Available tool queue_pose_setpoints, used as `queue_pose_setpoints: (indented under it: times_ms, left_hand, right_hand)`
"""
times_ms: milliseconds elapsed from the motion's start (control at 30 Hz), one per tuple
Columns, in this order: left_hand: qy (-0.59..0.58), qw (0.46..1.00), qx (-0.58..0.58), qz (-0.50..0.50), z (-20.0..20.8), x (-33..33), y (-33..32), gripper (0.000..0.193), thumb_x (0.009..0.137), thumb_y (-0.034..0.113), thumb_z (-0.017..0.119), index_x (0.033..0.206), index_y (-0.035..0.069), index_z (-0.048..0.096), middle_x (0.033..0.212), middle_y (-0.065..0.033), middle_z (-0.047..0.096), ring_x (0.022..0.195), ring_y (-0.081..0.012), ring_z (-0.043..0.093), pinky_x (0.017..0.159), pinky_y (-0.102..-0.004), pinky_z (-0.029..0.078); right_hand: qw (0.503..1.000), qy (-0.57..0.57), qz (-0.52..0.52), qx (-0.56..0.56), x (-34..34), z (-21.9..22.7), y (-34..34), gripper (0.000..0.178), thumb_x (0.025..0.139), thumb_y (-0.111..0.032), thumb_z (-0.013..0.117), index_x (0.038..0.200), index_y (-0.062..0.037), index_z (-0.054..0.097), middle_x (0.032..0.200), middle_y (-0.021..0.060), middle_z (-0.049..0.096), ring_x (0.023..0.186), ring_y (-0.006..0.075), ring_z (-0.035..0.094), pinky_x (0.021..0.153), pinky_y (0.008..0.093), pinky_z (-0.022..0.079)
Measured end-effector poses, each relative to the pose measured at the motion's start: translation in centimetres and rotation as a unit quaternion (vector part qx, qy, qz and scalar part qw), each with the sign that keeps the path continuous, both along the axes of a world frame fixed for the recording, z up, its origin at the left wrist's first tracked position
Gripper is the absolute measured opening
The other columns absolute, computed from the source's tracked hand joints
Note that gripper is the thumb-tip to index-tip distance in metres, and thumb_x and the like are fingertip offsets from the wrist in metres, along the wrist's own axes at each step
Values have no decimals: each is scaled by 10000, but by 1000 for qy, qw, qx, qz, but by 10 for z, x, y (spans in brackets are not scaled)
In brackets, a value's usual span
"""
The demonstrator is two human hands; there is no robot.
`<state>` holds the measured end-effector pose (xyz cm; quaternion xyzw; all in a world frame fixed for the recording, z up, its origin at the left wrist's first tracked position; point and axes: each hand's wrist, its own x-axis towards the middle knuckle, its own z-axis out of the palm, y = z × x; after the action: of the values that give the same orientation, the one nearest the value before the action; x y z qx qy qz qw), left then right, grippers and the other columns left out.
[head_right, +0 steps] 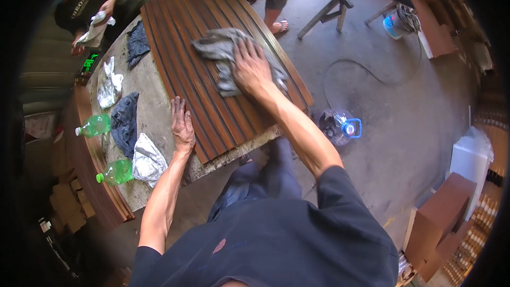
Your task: The person wipes wooden panels with a cloth and applies liquid from a plastic bottle to the surface.
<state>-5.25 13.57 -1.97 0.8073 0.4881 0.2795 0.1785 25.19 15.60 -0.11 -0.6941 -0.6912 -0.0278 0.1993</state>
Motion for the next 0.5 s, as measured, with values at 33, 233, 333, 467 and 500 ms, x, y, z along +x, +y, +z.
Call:
queue_pose_setpoints:
  times_ms: [33, 233, 333, 467, 500]
  left_hand:
    - [18, 999, 28, -8, -4, -7, 1, 421, 1064, 155, 435, 1454, 16, 506, 1601, -152, 371, 1512, -359, 273, 1240, -458, 253]
    - [48, 999, 13, 22, 5, 8, -5, 483, 1001, 0, 442, 1484, 14, 462, 1608, -199, 332, 1513, -383, 256, 1243, -443, 253]
    - [40, 997, 17, 62, 4, 31, -7, 519, 976, -7, 419, 1495, -12, 428, 1594, -213, 355, 1498, -417, 279, 1232, -459, 271]
    - [79, 993, 18, 90, 9, 42, -4, 515, 1006, 131, 413, 1478, -75, 410, 1587, -252, 345, 1468, -454, 315, 1211, -505, 272]
    - [85, 992, 12, 97, 13, 45, -5, 510, 1013, 142, 415, 1474, -76, 412, 1587, -260, 339, 1470, -457, 308, 1214, -505, 266]
  right_hand:
    - [1000, -7, 10, -1, 0, 1, -24, 554, 974, -255, 499, 1443, 37, 468, 1559, 213, 410, 1454, 379, 371, 1215, 488, 253]
    - [994, 32, 27, -103, 39, 20, -128, 585, 963, -239, 545, 1485, 0, 433, 1581, 186, 383, 1500, 376, 290, 1225, 508, 207]
    - [995, 28, 36, -93, 52, 23, -96, 558, 981, -225, 514, 1479, 13, 434, 1575, 199, 384, 1490, 389, 301, 1219, 518, 217]
    - [998, 12, 34, -47, 73, 13, -9, 522, 1016, -247, 471, 1468, 12, 446, 1557, 217, 405, 1480, 388, 318, 1215, 502, 242]
    - [999, 8, 42, -26, 77, 11, 16, 520, 1018, -249, 462, 1462, 21, 449, 1550, 223, 413, 1472, 393, 330, 1210, 500, 256]
